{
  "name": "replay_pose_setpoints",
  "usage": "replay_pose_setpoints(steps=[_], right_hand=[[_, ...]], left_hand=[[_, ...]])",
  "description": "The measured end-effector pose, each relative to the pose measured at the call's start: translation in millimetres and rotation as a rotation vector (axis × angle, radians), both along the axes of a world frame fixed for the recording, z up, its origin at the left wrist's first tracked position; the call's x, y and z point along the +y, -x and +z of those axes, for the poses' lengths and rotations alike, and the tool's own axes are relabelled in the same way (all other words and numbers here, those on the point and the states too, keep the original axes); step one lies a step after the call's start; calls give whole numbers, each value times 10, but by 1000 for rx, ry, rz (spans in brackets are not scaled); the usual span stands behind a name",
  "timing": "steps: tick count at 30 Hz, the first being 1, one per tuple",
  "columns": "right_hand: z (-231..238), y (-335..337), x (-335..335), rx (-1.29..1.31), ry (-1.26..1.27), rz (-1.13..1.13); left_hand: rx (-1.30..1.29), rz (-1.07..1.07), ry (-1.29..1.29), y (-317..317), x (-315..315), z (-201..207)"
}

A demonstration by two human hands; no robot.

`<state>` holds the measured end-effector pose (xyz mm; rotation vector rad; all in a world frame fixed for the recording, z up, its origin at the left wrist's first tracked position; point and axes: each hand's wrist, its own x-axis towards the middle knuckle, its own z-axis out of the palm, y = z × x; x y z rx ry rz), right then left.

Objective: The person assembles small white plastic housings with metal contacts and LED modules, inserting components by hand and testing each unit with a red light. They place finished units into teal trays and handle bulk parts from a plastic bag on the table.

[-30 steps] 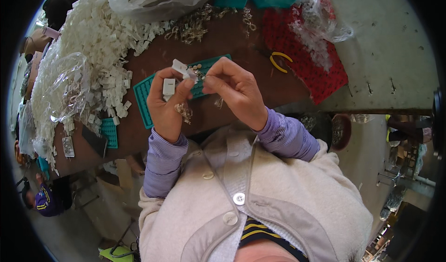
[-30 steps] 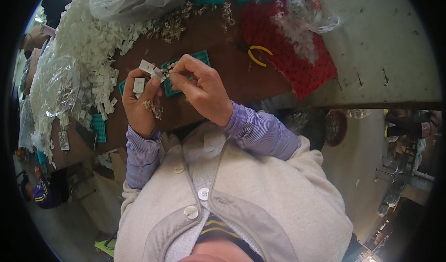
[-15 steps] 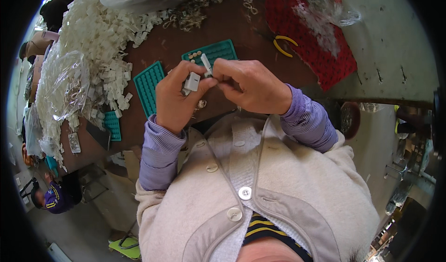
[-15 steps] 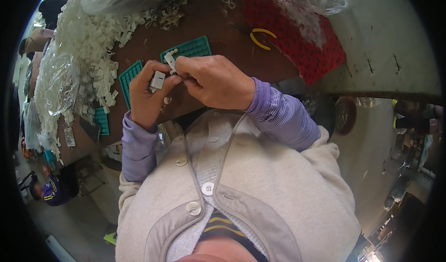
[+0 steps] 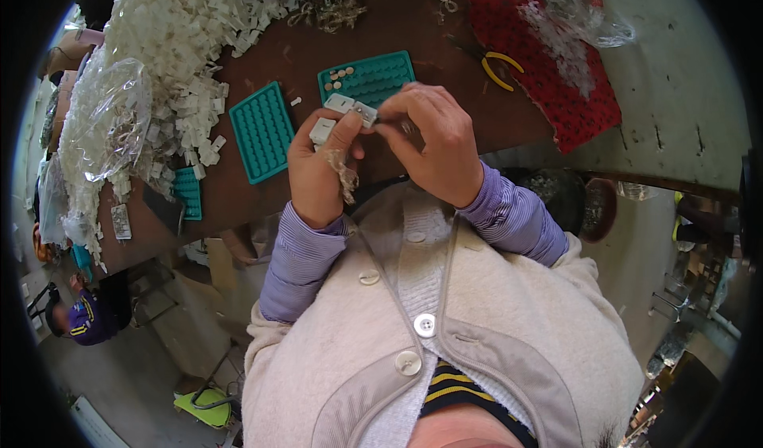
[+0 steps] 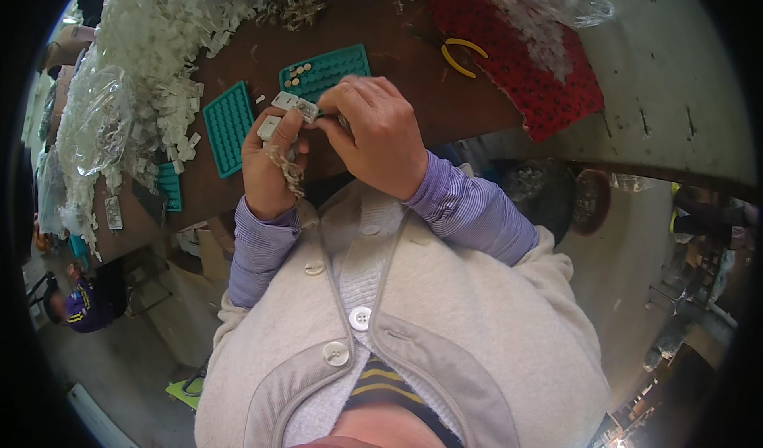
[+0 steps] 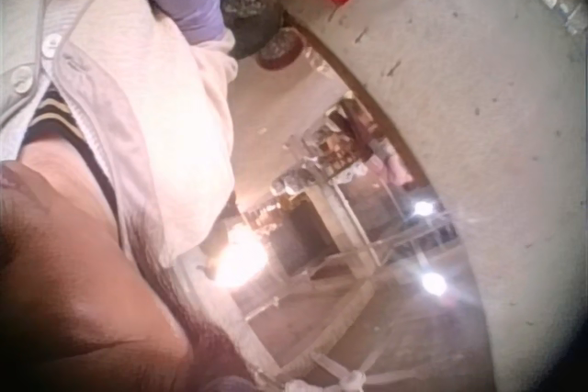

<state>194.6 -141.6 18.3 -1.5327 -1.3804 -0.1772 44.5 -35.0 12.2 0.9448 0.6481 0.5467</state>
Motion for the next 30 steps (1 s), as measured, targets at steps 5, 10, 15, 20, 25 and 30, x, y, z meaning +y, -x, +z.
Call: replay_pose_setpoints(steps=[5, 10, 15, 20, 25, 30], right_hand=[[-14, -28, 52, -93, 47, 144], [-25, -76, 309, 120, 154, 195], [-288, -432, 899, 130, 243, 130], [-554, -524, 1052, -204, 190, 135], [-360, -402, 997, -111, 134, 193], [-21, -210, 668, -12, 5, 221]], left_hand=[[33, 18, -72, 74, -104, -91], [-21, 102, 76, 150, 81, -129], [-120, 174, 168, 197, 391, -147], [-83, 203, 121, 203, 420, -176], [-50, 172, 99, 202, 413, -162], [-66, 123, 76, 165, 304, -133]])
